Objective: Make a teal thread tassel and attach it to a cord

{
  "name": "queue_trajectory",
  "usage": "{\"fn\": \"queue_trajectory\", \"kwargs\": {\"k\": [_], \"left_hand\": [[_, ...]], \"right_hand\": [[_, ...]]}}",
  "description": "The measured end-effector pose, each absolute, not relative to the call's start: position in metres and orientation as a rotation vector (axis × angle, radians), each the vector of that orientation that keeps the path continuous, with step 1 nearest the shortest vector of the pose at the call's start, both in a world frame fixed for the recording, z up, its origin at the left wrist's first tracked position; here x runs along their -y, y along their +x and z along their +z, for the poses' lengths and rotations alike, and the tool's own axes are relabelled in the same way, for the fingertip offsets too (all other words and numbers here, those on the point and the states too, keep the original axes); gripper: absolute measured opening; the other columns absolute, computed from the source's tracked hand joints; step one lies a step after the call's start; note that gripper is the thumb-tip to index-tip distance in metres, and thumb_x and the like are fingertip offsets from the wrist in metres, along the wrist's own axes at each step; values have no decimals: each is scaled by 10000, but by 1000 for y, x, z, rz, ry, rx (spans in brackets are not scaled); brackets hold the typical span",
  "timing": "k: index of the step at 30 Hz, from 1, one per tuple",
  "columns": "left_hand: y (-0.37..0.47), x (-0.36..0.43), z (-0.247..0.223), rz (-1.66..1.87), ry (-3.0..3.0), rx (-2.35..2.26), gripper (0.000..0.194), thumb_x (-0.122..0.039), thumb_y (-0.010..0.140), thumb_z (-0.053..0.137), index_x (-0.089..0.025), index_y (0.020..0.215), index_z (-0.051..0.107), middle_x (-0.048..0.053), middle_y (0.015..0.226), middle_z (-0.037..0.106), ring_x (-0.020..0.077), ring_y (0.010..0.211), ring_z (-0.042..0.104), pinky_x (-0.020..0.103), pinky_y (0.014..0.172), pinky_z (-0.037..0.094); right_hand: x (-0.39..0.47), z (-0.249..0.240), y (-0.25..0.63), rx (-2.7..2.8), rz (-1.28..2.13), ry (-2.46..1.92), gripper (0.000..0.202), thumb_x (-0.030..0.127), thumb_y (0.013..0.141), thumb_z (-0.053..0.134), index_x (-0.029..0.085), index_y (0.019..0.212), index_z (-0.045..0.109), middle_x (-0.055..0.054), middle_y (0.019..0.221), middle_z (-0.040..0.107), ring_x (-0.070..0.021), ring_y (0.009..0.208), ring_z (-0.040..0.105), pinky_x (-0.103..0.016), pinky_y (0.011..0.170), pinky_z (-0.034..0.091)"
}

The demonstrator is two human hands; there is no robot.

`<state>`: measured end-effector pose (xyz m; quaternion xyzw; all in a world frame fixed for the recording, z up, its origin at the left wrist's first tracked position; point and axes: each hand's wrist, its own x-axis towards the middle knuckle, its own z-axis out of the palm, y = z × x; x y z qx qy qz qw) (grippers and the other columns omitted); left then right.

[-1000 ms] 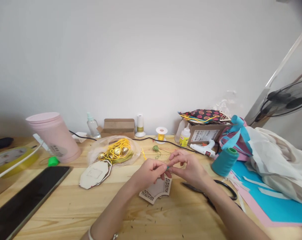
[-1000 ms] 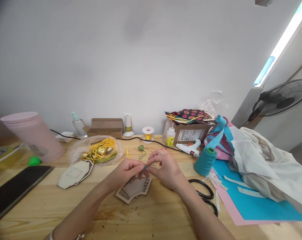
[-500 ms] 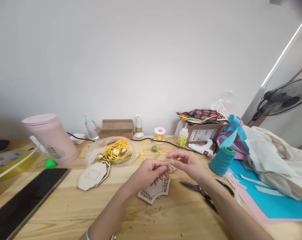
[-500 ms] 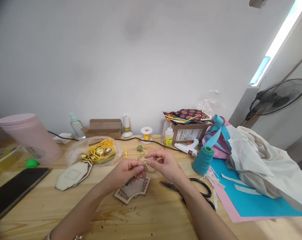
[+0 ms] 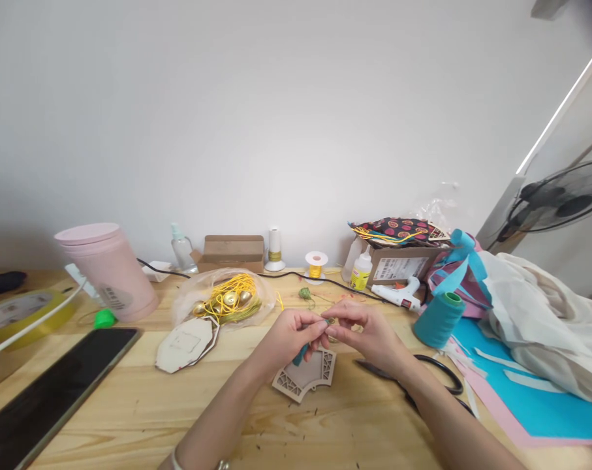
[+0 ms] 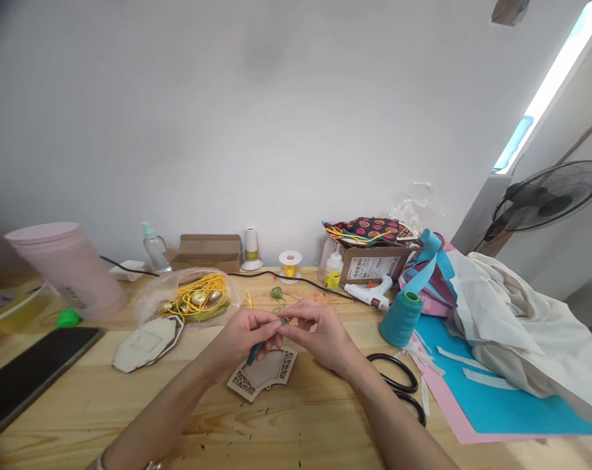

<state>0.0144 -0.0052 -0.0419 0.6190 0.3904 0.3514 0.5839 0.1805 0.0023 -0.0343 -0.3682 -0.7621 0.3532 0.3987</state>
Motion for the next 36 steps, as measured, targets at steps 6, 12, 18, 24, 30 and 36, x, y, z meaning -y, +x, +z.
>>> {"fn": "queue_trajectory", "kwargs": {"k": [6,12,18,24,30,36], "left_hand": [[14,4,-46,793,1472,-882,303,-367,771,469,-122,628,578,-18,537,487,44,408,396,176,397,270],[14,7,-40,765,1481,-853,220,-325,733,529,-121,704,603,-17,578,513,44,427,414,173,414,293],[20,9,-34,787,1550,-955,274,-376,688,575,-144,825,626,-41,586,503,36,412,376,169,388,283],[19,6,-38,882,1552,-980,235,-336,742,513,-129,727,623,-20,582,535,41,426,404,167,398,307],[19,7,-36,897,1537,-958,246,-327,744,519,-126,642,617,-27,527,512,42,437,413,156,408,317],[19,7,-39,991,1348,-957,246,-353,710,561,-123,643,614,-19,551,529,42,424,408,168,403,319]], "right_hand": [[-3,-34,181,1853,951,-864,160,317,725,594,184,722,682,-21,636,592,-127,612,512,-241,567,399],[-5,-37,181,1726,1034,-876,169,330,688,623,169,644,652,-5,618,581,-115,594,508,-230,560,398],[-6,-40,180,1690,1034,-939,190,351,683,615,166,656,647,-7,625,598,-117,590,506,-235,554,399],[-5,-40,179,1679,1096,-938,203,358,693,607,163,652,647,-3,604,591,-118,586,513,-236,561,403],[-5,-39,179,1574,1265,-911,170,333,666,637,164,669,656,8,605,609,-107,591,524,-232,586,409],[-5,-41,178,1507,1315,-963,293,340,596,686,183,841,656,5,677,637,-112,614,547,-246,594,426]]}}
